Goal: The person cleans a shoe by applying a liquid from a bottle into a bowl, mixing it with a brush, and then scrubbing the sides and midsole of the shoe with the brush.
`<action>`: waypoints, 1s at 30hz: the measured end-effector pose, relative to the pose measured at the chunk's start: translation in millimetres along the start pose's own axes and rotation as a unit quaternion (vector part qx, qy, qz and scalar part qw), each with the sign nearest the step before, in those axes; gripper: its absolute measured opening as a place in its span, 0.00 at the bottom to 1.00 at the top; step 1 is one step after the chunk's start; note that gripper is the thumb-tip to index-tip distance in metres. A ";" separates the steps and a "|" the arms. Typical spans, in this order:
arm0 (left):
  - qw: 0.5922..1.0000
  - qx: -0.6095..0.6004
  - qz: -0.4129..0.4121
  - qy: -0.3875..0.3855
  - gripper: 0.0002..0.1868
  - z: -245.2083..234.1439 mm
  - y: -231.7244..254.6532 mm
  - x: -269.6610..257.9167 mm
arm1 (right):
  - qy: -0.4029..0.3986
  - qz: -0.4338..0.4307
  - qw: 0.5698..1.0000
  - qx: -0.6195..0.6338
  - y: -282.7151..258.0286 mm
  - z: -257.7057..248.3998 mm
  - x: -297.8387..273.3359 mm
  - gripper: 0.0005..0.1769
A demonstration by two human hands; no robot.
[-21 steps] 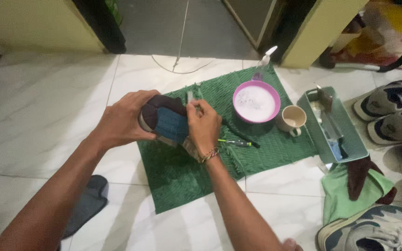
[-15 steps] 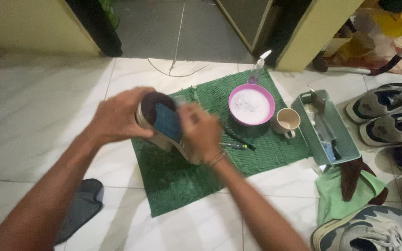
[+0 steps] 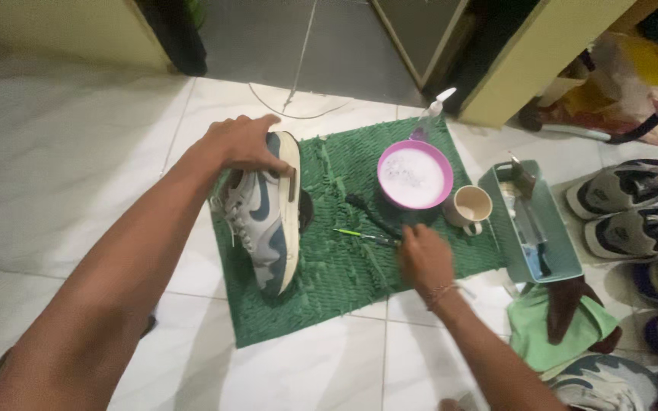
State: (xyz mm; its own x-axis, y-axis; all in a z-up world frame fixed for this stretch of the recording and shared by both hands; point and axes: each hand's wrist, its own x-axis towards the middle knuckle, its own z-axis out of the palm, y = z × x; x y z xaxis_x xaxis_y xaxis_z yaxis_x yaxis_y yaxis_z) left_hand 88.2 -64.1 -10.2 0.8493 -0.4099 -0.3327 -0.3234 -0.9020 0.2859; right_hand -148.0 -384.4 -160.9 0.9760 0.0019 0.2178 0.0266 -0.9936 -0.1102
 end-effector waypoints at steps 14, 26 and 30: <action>0.922 -0.077 0.208 0.317 0.31 88.2 42.8 22.7 | -0.044 -0.050 0.997 -0.031 -46.7 -48.8 55.2 0.12; 0.944 0.012 0.231 0.236 0.06 54.9 114.0 41.5 | -0.124 0.082 0.985 0.085 78.2 -86.0 131.9 0.12; 0.973 -0.013 0.164 0.163 0.10 64.2 135.5 56.7 | -0.128 0.144 0.976 0.105 65.5 -62.4 108.0 0.12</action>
State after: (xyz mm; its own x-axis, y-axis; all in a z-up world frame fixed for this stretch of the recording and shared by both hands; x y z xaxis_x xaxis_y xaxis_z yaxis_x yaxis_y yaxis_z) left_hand 65.7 -218.3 -48.1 0.7912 -0.6060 0.0820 -0.5917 -0.7248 0.3529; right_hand -54.3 -456.3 -84.2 0.9709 -0.2186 -0.0974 -0.2388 -0.9122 -0.3330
